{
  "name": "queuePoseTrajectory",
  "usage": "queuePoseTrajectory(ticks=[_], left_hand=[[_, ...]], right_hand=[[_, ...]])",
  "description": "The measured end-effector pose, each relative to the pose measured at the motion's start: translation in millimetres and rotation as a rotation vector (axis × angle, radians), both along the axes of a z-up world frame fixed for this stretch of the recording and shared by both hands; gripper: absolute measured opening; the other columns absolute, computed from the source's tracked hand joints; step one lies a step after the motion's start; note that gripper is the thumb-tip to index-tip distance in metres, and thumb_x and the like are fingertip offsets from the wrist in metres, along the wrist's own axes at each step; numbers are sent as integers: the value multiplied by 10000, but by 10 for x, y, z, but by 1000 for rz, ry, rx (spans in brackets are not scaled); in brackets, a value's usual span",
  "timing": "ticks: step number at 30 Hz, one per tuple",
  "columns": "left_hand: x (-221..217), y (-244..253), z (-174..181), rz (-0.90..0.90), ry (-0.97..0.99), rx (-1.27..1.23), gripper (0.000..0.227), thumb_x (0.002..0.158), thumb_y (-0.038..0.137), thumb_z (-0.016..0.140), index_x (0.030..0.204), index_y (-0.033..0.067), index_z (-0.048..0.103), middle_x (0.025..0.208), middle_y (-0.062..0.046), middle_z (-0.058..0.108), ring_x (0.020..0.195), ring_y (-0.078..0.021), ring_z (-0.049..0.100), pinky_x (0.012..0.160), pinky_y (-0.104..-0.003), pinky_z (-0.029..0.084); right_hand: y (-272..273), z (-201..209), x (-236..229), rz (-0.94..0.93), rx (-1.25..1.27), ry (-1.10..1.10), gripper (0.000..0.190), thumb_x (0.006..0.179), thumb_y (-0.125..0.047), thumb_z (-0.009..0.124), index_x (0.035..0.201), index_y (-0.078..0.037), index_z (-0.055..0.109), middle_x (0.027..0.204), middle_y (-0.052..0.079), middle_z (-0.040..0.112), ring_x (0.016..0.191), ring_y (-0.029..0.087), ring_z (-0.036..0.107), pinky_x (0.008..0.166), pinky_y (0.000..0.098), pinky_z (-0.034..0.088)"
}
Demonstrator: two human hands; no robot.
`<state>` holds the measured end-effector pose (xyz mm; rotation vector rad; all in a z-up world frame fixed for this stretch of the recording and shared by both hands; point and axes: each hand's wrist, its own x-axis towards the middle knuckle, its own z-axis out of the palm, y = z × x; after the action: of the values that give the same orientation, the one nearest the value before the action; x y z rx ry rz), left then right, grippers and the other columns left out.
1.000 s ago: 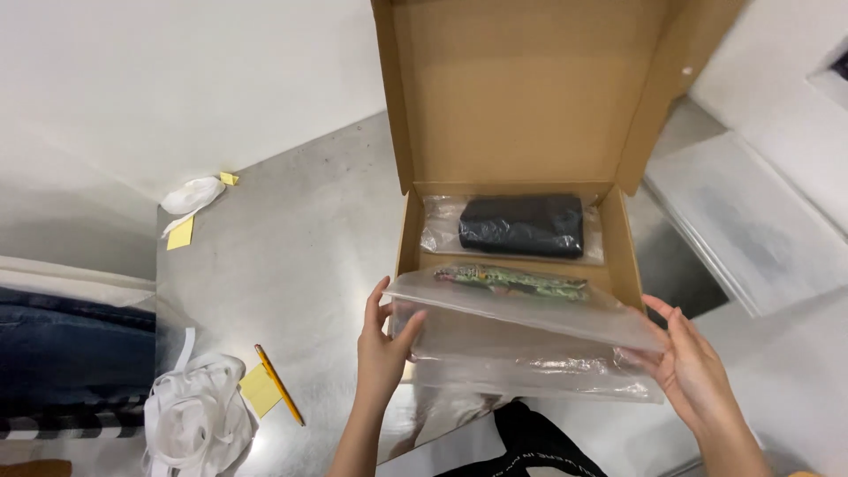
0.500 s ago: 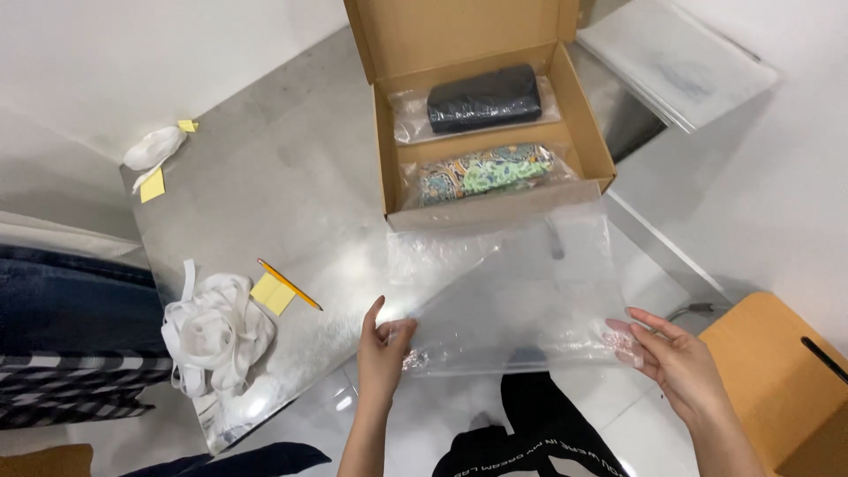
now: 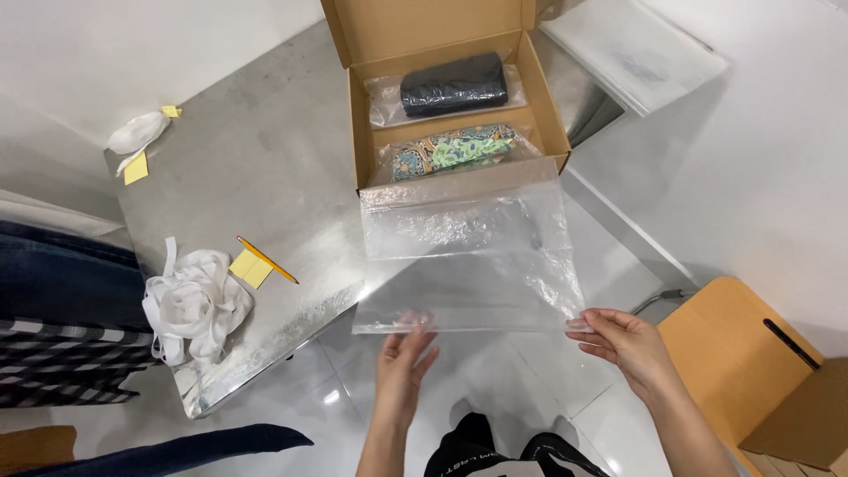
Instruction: Unpacking a garment from a gift box and hanging it on a clothing rack
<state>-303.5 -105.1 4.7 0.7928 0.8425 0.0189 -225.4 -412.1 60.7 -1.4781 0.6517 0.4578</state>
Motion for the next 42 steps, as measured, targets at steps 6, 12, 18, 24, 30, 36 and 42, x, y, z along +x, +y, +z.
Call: queuePoseTrajectory(ticks=[6,12,18,24,30,36,42], left_hand=[[228,-877,170,-383,-60,127,773,818,150,815,1540,238,555,1322,-35,774,1047,-95,709,886,-347,614],[351,-1411,440,-420,-14,206,726,802,207,790,1489,242,558,1299,-30,765,1098,-114,704,859,-305,595],[343,-1503,430,-315,28,194,594,838,106,734,1418,209,663,1200,-61,774,1003,-130,700,816,-295,600],[223,-818,-67,32,-36,224,593,868,292,777,1428,158,634,1194,-102,697,991,-187,687,838,-360,621],[33,349,-253,258,86,914,823,794,324,866,1518,232,485,1316,-63,618,973,-191,575,842,-340,496],[87,613,-320,-417,-166,2111,662,729,186,867,1338,271,621,1383,-54,529,1221,-318,518,926,-499,448],[597,574,-222,-750,-586,1898,152,980,275,764,1050,165,844,1091,7,772,1009,-254,673,762,-423,574]], right_hand=[[39,114,14,4,41,25,291,1026,-128,671,1211,94,707,1172,275,786,1068,399,773,927,416,585],[-26,125,-24,5,65,0,266,1022,-131,673,1167,87,719,1145,272,798,1031,401,788,928,417,602],[-47,251,-59,18,40,4,259,1031,-127,667,1164,88,722,1145,269,798,1031,391,786,942,406,597],[-186,22,-35,16,52,-52,271,1036,-114,665,1182,111,703,1114,294,767,1017,409,760,961,434,589],[-166,82,-82,10,15,-79,262,1055,-94,652,1194,124,693,1113,309,762,1016,395,744,962,423,580],[-141,-114,-122,-10,38,-116,237,1041,-90,672,1179,101,686,1115,308,761,1007,407,744,975,421,576],[-124,-330,-99,-128,-39,-411,269,1077,-86,624,1333,-49,551,1174,277,747,872,367,742,763,387,572]])
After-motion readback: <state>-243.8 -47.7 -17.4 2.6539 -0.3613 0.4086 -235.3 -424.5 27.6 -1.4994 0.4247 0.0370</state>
